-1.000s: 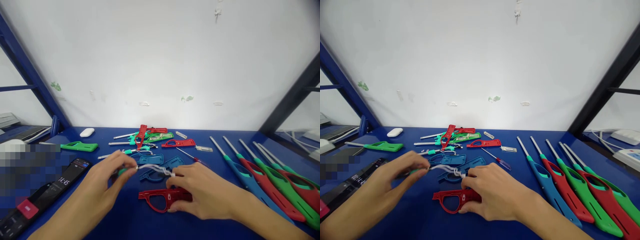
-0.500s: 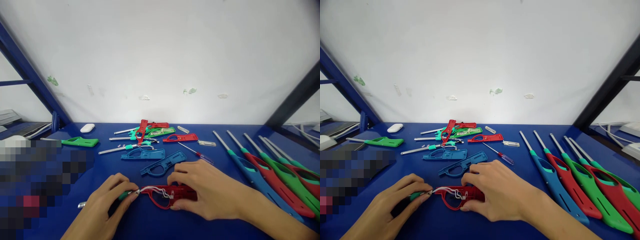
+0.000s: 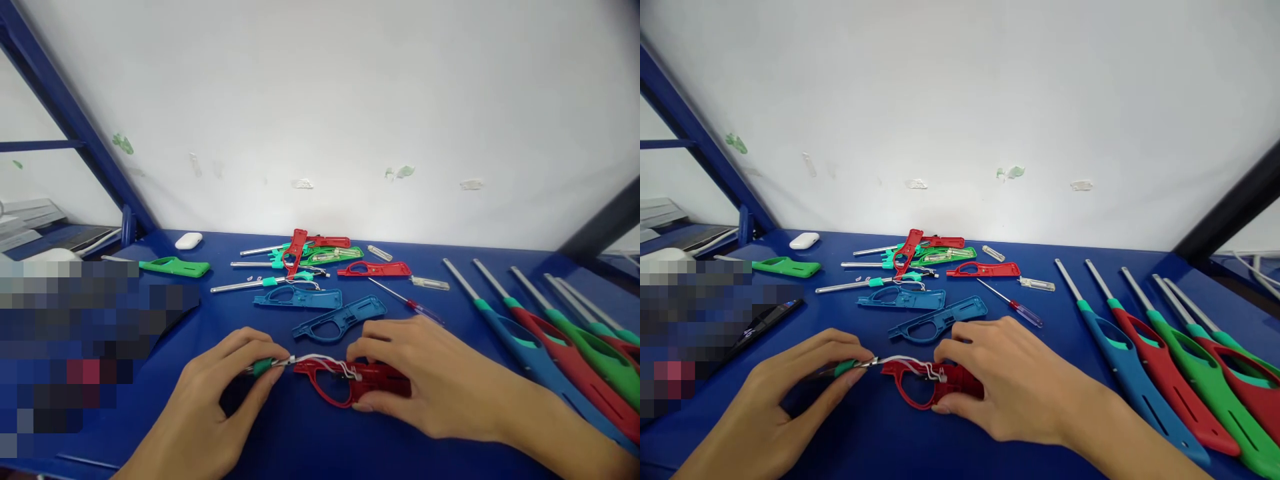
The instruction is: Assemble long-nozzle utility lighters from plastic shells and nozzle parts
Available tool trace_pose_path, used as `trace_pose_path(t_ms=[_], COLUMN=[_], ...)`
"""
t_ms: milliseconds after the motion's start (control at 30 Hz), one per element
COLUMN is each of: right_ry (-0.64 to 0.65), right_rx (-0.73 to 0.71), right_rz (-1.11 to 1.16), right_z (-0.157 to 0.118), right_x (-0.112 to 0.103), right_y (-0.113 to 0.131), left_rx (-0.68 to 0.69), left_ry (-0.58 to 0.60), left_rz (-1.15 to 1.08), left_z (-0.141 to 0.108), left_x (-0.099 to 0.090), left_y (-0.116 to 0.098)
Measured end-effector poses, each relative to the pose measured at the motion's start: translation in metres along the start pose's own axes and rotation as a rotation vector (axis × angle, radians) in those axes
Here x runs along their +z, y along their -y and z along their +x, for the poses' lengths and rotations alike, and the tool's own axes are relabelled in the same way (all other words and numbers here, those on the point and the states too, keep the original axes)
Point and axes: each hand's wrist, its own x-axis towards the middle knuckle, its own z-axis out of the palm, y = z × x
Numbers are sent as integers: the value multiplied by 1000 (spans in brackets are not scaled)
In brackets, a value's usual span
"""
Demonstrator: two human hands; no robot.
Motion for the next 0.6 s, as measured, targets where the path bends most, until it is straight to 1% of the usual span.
trace_pose_path(t_ms=[100, 167, 233, 333, 467, 600], right_ry=[-9, -15, -14, -12, -7, 6], right_rx=[-9, -17, -21, -11, -3, 5], right_rz=[-22, -22, -16, -5, 0, -15], right_z=[-1, -1, -1, -1, -1, -1], right_x=[0, 0, -1, -1, -1, -1], right_y=[0, 0, 0, 0, 0, 0], left_rx=[-45, -55, -10, 84, 127, 148], left_ry=[-41, -65, -71, -64, -46, -42], left_rz=[-75, -92, -56, 30, 79, 110], left_z=[1, 2, 2, 3, 2, 0], left_x=[-8, -9, -6, 4, 14, 16], left_y=[-4, -6, -7, -6, -3, 0])
